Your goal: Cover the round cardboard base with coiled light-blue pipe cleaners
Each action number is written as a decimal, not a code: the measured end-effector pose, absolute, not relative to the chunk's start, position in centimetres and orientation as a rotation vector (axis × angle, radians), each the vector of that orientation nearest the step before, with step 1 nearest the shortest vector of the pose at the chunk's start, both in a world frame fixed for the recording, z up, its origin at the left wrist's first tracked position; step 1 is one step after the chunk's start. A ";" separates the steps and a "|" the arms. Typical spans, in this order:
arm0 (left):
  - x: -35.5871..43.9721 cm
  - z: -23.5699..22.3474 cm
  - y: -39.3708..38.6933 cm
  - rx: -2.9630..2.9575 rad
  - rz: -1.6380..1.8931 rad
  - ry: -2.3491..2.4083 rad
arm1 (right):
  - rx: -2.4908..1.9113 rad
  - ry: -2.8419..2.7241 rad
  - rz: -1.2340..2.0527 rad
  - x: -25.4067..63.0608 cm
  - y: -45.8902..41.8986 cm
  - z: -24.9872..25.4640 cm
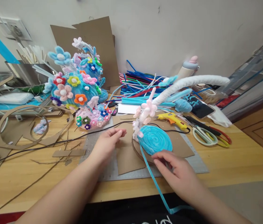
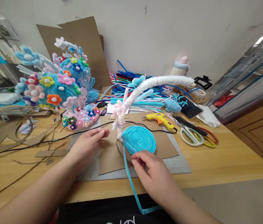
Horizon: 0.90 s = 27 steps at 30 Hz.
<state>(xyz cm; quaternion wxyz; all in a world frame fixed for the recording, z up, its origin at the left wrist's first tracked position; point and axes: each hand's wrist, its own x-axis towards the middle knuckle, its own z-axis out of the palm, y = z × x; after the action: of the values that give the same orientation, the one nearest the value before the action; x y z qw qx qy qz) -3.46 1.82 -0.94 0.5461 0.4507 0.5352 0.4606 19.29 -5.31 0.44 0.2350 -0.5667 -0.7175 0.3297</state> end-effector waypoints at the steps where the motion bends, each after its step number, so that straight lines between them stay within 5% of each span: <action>1: -3.5 -1.0 1.9 1.026 1.084 1.248 | -1.552 -1.956 0.960 19.2 -5.6 0.4; 10: -3.8 -0.4 2.4 1.062 1.045 1.229 | -1.313 -1.555 1.743 19.0 -7.8 -0.7; 27: -1.5 -1.6 0.0 2.657 0.698 1.008 | -1.578 -1.718 1.319 22.3 -7.5 -1.2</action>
<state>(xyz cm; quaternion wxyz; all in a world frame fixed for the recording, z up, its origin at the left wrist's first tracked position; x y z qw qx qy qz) -1.52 0.01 -1.61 0.1074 0.9028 0.3423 0.2370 22.34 -7.48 -1.18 0.2287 -0.5732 -0.6241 0.4792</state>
